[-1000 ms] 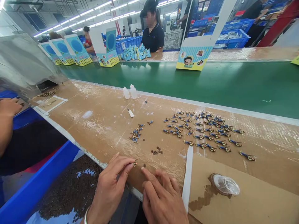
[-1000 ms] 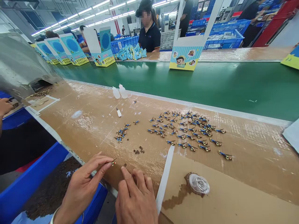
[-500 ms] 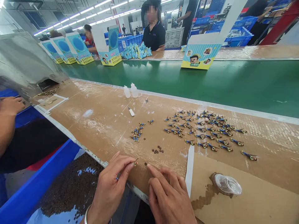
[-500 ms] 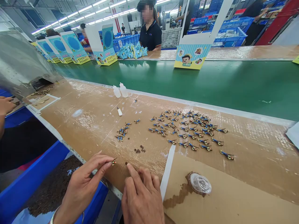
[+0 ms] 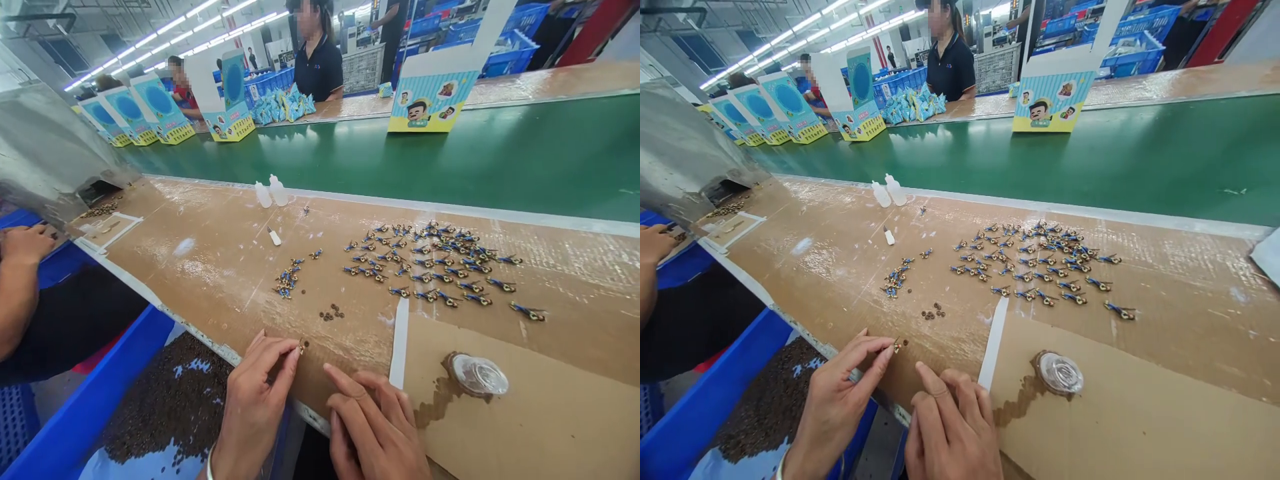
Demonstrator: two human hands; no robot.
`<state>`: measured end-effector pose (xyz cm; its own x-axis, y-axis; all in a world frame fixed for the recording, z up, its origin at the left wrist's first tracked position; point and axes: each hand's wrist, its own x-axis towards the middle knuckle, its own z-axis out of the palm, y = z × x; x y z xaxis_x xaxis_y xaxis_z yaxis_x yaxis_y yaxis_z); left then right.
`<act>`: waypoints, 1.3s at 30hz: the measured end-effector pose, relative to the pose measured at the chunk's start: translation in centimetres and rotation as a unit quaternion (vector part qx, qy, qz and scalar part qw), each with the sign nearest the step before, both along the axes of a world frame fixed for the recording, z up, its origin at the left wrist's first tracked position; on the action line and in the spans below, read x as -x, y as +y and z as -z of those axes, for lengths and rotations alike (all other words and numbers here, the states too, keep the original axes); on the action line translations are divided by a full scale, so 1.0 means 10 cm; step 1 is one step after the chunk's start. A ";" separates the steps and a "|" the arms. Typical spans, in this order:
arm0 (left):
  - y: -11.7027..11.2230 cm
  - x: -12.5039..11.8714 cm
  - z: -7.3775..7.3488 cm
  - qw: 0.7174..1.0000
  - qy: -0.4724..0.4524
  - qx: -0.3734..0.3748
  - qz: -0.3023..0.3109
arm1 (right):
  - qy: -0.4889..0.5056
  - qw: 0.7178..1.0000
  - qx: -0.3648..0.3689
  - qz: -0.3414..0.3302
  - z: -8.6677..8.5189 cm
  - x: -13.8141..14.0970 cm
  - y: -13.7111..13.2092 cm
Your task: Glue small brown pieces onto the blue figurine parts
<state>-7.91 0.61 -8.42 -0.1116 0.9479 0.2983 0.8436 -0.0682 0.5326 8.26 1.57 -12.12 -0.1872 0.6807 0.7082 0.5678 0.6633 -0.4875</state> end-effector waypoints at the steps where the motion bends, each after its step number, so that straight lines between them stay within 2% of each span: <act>1: 0.01 0.00 -0.01 1.000 0.000 0.003 -0.002 | 0.004 1.000 0.000 0.002 -0.01 -0.02 -0.01; 7: 0.04 -0.03 -0.09 0.998 0.007 0.055 -0.012 | 0.049 0.999 -0.009 0.017 -0.04 -0.07 -0.07; 11: 0.05 -0.06 -0.13 0.994 0.006 0.093 -0.054 | 0.079 0.996 -0.007 0.029 -0.03 -0.04 -0.10; 14: 0.08 -0.09 -0.16 0.990 0.020 0.104 -0.089 | 0.099 0.995 -0.009 0.030 -0.02 -0.03 -0.10; 21: 0.11 -0.16 -0.22 0.986 0.047 0.107 -0.116 | 0.115 0.993 -0.004 0.033 -0.05 -0.03 -0.08; 36: 0.09 -0.17 -0.19 0.985 0.018 0.113 -0.131 | 0.118 0.993 0.005 0.024 -0.03 -0.05 -0.08; 39: 0.10 -0.15 -0.19 0.987 0.033 0.112 -0.112 | 0.118 0.993 0.009 0.024 -0.03 -0.05 -0.09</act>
